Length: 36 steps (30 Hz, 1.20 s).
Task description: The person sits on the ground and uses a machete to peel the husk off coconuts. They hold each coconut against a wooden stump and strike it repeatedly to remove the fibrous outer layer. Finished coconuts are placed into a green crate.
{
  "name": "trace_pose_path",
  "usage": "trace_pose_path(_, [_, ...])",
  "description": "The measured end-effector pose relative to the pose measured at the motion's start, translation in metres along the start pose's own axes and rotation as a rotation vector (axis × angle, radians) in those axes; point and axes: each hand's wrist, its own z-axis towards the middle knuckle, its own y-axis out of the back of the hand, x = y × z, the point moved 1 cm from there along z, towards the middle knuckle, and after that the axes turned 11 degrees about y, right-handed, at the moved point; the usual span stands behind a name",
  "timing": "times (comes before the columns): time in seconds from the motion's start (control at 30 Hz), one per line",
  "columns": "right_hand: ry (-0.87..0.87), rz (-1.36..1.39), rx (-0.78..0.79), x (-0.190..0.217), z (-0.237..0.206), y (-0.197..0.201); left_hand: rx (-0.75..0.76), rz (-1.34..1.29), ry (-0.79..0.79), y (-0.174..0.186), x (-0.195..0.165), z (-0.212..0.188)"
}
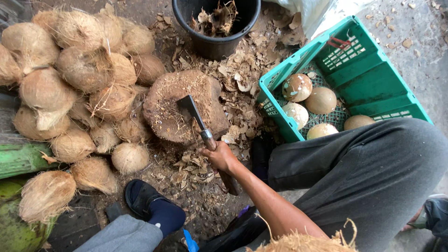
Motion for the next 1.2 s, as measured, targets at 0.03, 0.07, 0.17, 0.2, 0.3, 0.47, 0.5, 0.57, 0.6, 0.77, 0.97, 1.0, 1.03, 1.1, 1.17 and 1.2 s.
trace_pose_path(0.03, [-0.015,0.004,-0.002,0.0,-0.001,0.0,-0.001,0.0,-0.004,0.0,0.0,0.001])
trace_pose_path(0.07, [-0.007,0.005,0.0,0.0,-0.001,0.0,-0.002,0.0,-0.006,0.001,0.0,0.002])
trace_pose_path(0.17, [0.009,0.01,0.003,0.0,-0.001,-0.001,-0.001,0.001,-0.008,-0.001,0.004,0.01])
trace_pose_path(0.2, [0.012,0.011,0.008,-0.001,-0.001,-0.001,-0.002,0.004,-0.006,-0.001,0.005,0.012])
trace_pose_path(0.3, [-0.004,0.043,0.008,-0.008,0.002,-0.002,-0.002,0.015,-0.007,-0.004,0.006,0.013])
trace_pose_path(0.47, [0.062,0.11,-0.019,-0.021,0.009,-0.005,0.003,0.064,0.024,-0.006,0.02,0.007])
trace_pose_path(0.5, [0.084,0.115,-0.03,-0.023,0.009,-0.006,0.005,0.086,0.049,-0.004,0.023,0.007])
trace_pose_path(0.57, [0.123,0.119,-0.055,-0.024,0.011,-0.007,0.012,0.169,0.164,-0.007,0.057,0.017])
trace_pose_path(0.6, [0.137,0.123,-0.063,-0.024,0.011,-0.008,0.014,0.206,0.226,-0.008,0.08,0.025])
trace_pose_path(0.77, [0.156,0.113,-0.081,-0.018,0.01,-0.011,0.014,0.379,0.6,-0.05,0.237,0.056])
trace_pose_path(0.97, [0.034,0.192,-0.03,-0.009,0.013,-0.007,0.038,0.47,0.789,-0.11,0.4,0.064])
trace_pose_path(1.0, [-0.029,0.183,0.008,-0.009,0.013,-0.006,0.062,0.484,0.821,-0.122,0.42,0.065])
trace_pose_path(1.03, [-0.094,0.175,0.043,-0.009,0.014,-0.005,0.067,0.569,0.787,-0.134,0.438,0.067])
trace_pose_path(1.1, [-0.114,0.201,0.064,-0.009,0.017,-0.004,0.076,0.74,0.717,-0.154,0.469,0.066])
trace_pose_path(1.17, [-0.101,0.248,0.062,-0.012,0.02,-0.005,0.168,0.674,0.886,-0.175,0.487,0.057])
trace_pose_path(1.2, [-0.081,0.287,0.05,-0.014,0.024,-0.005,0.214,0.64,0.97,-0.185,0.497,0.058])
